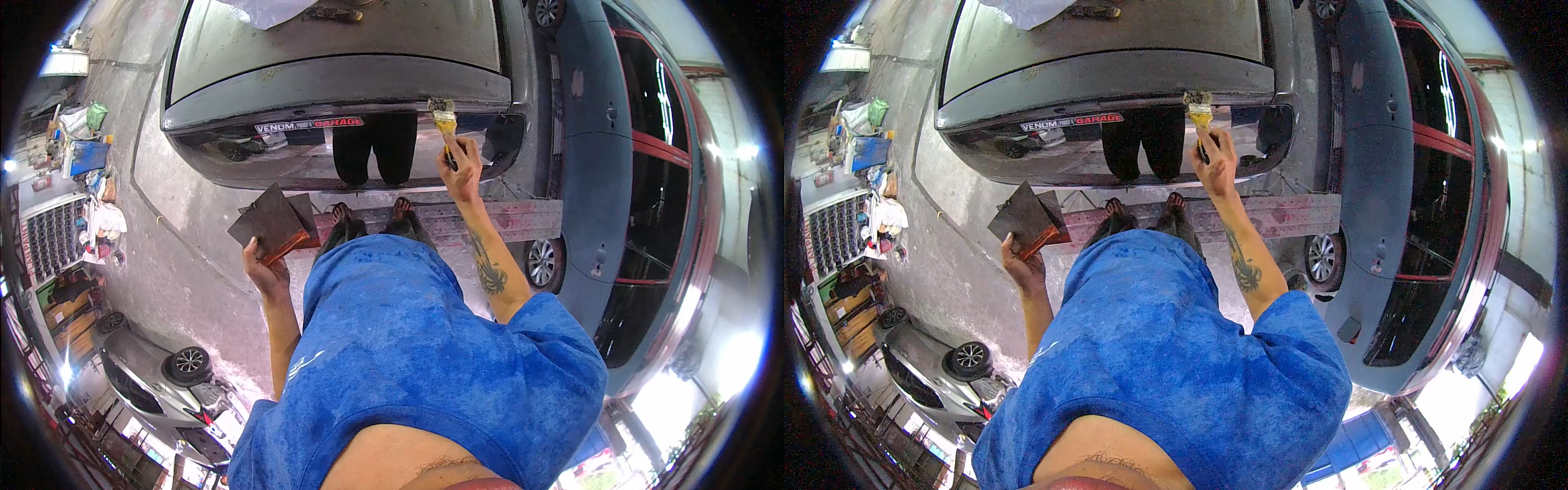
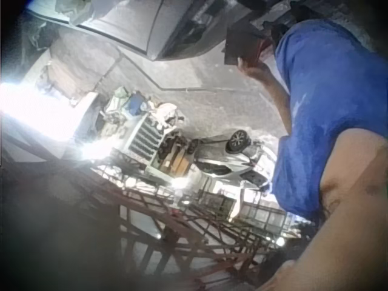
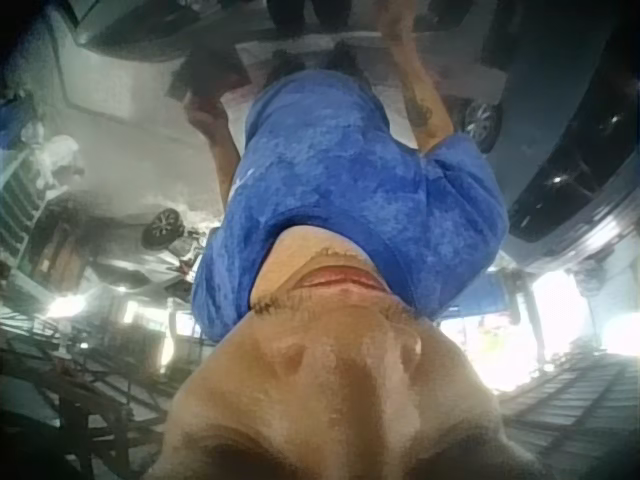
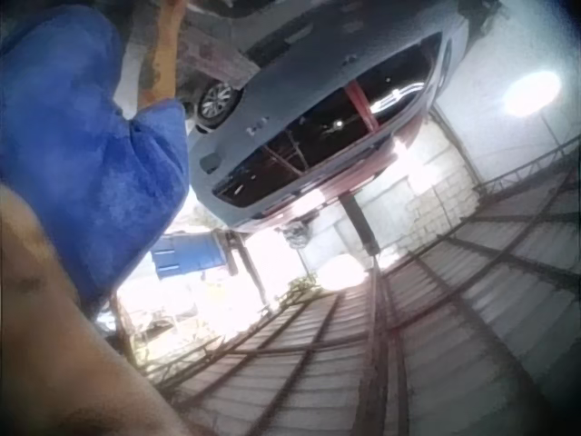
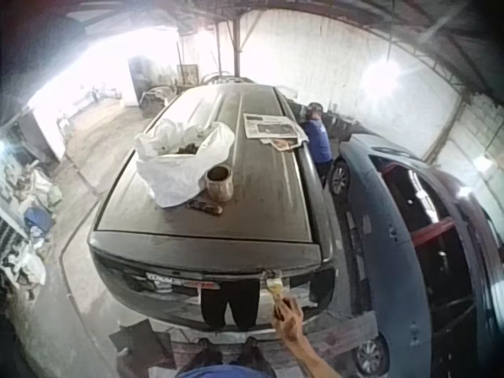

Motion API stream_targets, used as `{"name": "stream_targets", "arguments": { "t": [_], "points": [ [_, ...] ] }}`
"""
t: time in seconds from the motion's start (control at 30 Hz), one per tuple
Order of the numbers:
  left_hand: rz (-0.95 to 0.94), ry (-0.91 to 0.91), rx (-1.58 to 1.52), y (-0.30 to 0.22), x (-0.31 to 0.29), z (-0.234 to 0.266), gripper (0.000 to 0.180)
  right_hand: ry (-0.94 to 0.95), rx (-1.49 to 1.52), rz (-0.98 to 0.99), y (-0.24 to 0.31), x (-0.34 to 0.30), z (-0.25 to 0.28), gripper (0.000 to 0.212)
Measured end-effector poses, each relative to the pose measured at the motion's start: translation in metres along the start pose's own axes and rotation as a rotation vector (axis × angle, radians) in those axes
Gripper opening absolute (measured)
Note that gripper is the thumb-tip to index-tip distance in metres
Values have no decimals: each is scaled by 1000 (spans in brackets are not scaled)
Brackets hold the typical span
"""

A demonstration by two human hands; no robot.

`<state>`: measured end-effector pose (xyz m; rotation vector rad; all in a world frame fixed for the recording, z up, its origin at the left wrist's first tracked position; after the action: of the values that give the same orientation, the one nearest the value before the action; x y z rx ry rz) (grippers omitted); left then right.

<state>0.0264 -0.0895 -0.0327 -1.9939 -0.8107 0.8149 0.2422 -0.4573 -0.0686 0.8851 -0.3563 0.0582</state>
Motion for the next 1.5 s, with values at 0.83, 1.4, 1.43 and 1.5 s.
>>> {"name": "stream_targets", "arguments": {
  "t": [0.83,1.4,1.43,1.5],
  "points": [
    [-1,51,-57,5,-6,-1,21,-68,36,12,-6,6,16,35],
    [9,-8,-24,6,-8,5,20,-90,-48,-25,-37,14,38,33],
    [15,-32,-28,7,-8,6,20,-77,-43,-28,-38,15,38,33],
    [13,1,-33,8,-7,5,20,-72,-38,-19,-38,16,39,33]
  ]
}}
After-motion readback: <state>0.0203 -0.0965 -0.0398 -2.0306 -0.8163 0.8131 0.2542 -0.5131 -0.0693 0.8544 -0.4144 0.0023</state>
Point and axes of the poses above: each hand's wrist, its own x-axis towards the middle knuckle, its own z-axis out of the back of the hand, y = z × x, the point moved 5 cm from there along x, towards the middle knuckle, and after that the axes turned 14 degrees about -z, right-handed, at the moved point
